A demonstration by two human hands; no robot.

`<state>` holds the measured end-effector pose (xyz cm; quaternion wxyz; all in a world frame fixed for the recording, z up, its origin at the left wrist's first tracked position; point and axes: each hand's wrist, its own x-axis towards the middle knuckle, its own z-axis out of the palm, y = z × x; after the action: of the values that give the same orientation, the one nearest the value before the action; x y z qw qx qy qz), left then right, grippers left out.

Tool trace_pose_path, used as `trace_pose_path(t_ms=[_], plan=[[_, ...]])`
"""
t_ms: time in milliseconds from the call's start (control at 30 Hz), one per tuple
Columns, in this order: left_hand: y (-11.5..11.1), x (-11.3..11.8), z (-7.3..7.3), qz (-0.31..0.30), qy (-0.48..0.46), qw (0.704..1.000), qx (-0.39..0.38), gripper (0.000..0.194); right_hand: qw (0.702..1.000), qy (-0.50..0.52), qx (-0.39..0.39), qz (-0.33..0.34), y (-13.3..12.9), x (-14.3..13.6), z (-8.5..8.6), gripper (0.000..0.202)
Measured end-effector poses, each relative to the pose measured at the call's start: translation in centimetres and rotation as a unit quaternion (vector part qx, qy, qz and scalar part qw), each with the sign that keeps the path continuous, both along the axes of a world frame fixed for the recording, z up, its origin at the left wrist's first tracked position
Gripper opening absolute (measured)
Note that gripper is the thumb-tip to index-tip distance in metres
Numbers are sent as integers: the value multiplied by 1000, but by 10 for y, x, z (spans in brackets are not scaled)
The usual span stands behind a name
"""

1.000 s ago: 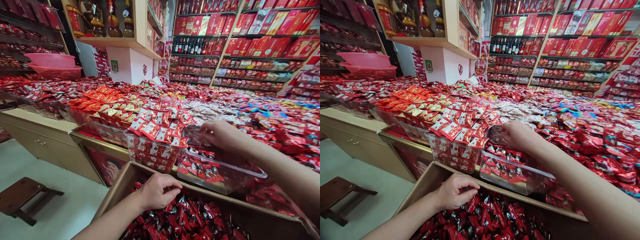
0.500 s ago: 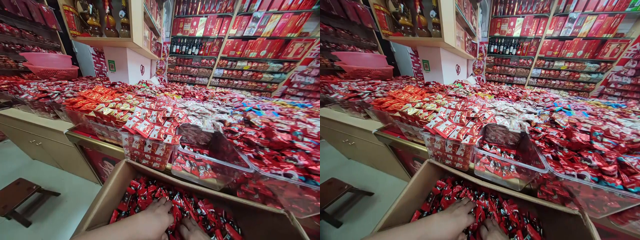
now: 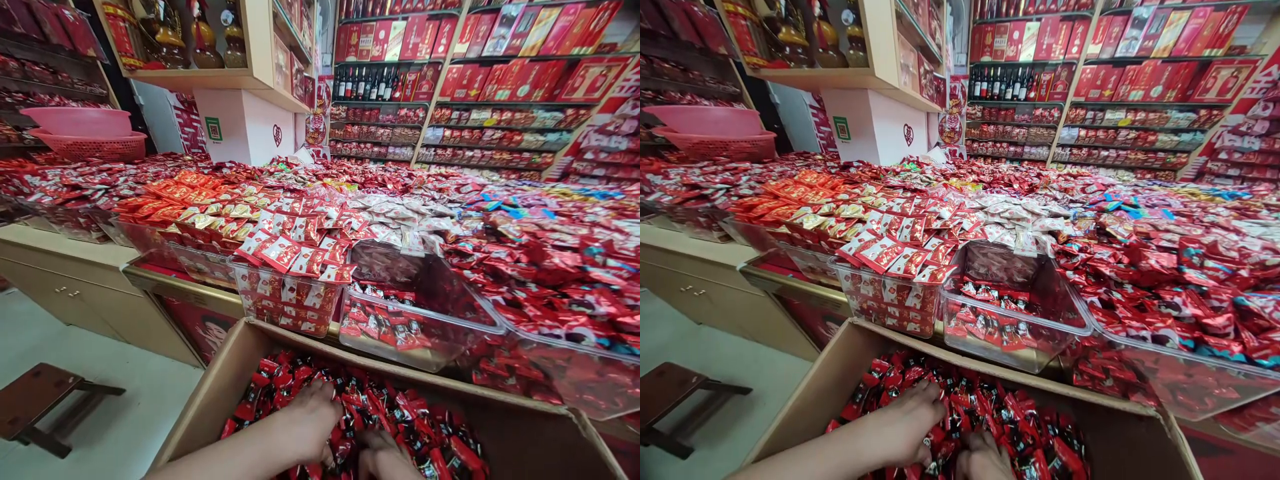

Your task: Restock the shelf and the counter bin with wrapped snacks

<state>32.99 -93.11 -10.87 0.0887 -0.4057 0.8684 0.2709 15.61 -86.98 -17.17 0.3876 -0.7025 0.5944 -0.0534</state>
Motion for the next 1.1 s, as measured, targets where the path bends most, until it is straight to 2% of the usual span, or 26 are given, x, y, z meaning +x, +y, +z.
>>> trace_pose_path(t_ms=[67,133,233,333,400,467,567,633,700,800,867,967,1100], plan=[[-4,1,9,-9,52,999,15,51,998,-48,-1,-33,-4,-3,21,10],[-8,1,17,-9,113,991,65,58,988,-139,1,-74,-9,-7,37,12],[-10,-4,23,37,204,953,222,68,931,-327,31,-161,-17,-12,51,22],[-8,-11,26,116,265,894,341,55,873,-432,73,-214,-19,-14,58,35],[-7,-15,28,156,285,874,360,42,852,-455,97,-242,-17,-13,64,36],[-7,-17,30,189,300,867,351,32,826,-478,122,-271,-15,-11,69,34],[-8,-17,32,217,314,862,332,28,777,-537,152,-291,-14,-9,75,30],[-8,-16,32,220,320,862,327,28,759,-559,156,-297,-14,-9,76,28],[-7,-16,32,222,327,861,320,29,771,-544,133,-303,-14,-8,74,27],[-5,-17,30,214,339,866,299,28,814,-496,83,-290,-13,-6,70,28],[-4,-18,29,222,347,865,286,25,809,-504,76,-294,-12,-5,68,29],[-5,-17,29,251,359,847,301,25,794,-528,87,-286,-11,-3,70,30],[-7,-16,31,239,363,841,323,32,838,-491,50,-233,-12,-5,75,27]])
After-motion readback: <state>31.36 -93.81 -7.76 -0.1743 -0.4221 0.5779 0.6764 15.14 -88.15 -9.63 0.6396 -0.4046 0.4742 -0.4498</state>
